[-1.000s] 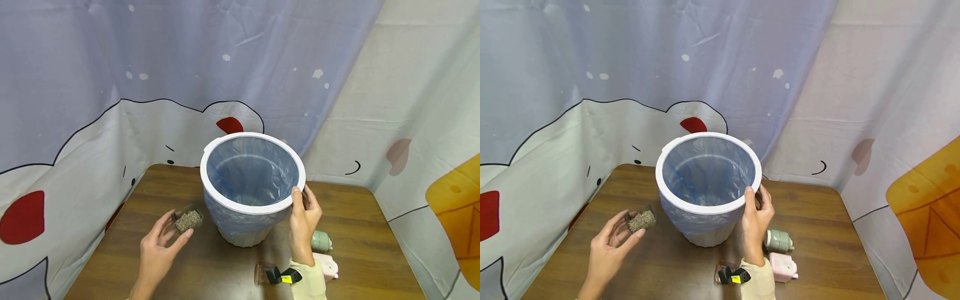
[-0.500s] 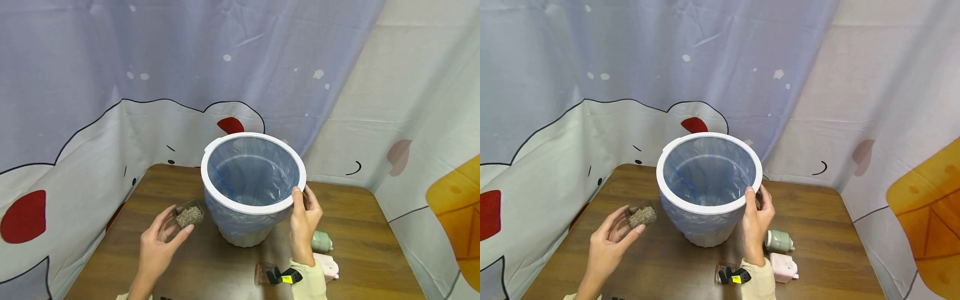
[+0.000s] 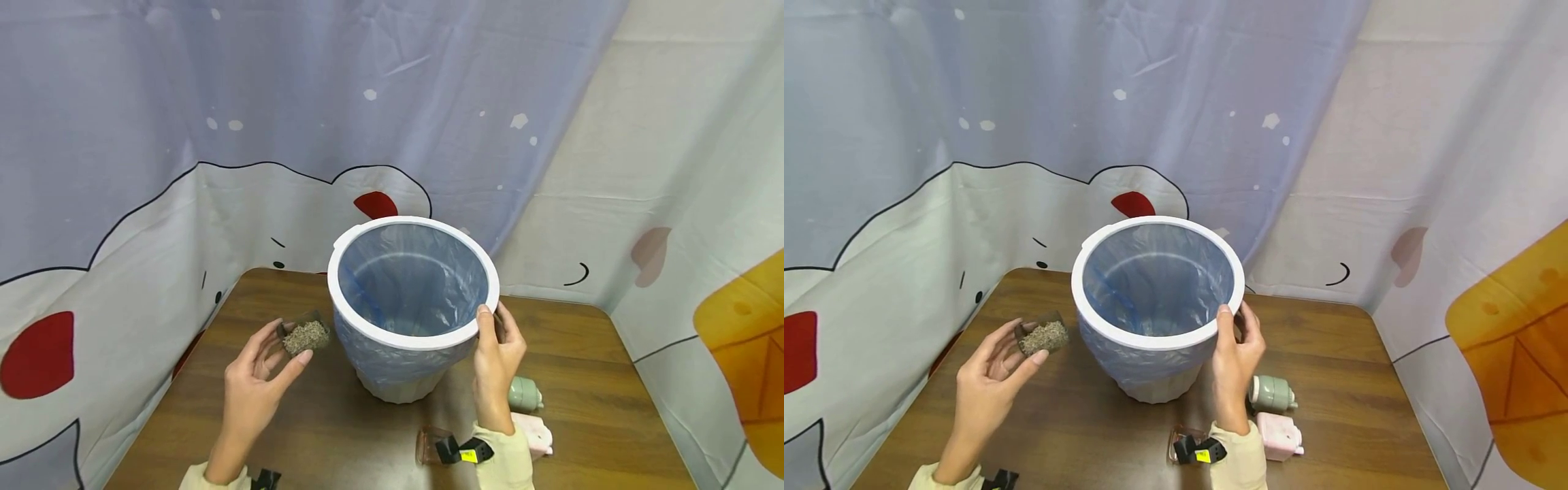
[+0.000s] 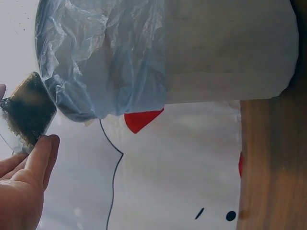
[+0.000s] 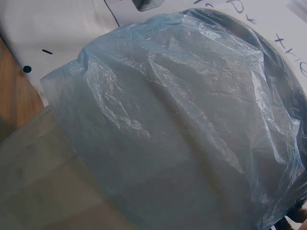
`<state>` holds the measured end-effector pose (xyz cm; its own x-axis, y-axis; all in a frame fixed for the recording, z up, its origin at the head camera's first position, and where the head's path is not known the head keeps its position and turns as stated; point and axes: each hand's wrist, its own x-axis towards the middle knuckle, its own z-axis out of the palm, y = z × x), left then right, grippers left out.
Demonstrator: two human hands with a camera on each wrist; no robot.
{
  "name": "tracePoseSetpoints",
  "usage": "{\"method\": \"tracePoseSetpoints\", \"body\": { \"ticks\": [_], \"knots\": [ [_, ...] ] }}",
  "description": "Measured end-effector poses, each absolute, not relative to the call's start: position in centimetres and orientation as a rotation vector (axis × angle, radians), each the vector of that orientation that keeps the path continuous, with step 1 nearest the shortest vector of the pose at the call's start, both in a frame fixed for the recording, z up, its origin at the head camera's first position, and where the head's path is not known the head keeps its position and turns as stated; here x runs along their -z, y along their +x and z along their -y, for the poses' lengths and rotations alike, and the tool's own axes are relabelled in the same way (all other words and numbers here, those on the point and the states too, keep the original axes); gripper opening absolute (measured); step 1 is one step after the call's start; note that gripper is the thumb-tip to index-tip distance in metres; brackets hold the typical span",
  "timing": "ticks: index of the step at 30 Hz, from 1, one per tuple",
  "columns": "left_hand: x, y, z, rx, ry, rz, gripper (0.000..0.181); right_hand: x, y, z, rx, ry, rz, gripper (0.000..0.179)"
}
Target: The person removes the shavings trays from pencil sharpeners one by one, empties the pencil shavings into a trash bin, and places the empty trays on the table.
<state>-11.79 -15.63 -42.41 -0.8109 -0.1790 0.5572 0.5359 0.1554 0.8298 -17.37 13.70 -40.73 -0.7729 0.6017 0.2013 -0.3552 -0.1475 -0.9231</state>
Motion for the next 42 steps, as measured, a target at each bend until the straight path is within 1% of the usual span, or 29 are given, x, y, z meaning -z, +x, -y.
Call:
{"method": "tracePoseSetpoints", "body": {
  "ticks": [15, 27, 35, 42],
  "knots": [
    [41.0, -12.4, 16.4, 1.712, -0.329, 1.914, 0.061, 40.8, -17.5, -13.7, -1.978, -0.269, 1.495, 0.033],
    [40.1, -13.5, 15.4, 1.763, -0.428, 1.796, 0.062, 40.9, -17.6, -13.7, -1.98, -0.256, 1.478, 0.031],
    [39.4, -14.2, 14.9, 1.787, -0.415, 1.763, 0.063, 40.9, -17.7, -13.6, -1.971, -0.256, 1.472, 0.032],
    [38.7, -15.3, 14.1, 1.786, -0.495, 1.693, 0.063, 40.7, -17.5, -13.6, -1.972, -0.274, 1.476, 0.033]
  ]
}}
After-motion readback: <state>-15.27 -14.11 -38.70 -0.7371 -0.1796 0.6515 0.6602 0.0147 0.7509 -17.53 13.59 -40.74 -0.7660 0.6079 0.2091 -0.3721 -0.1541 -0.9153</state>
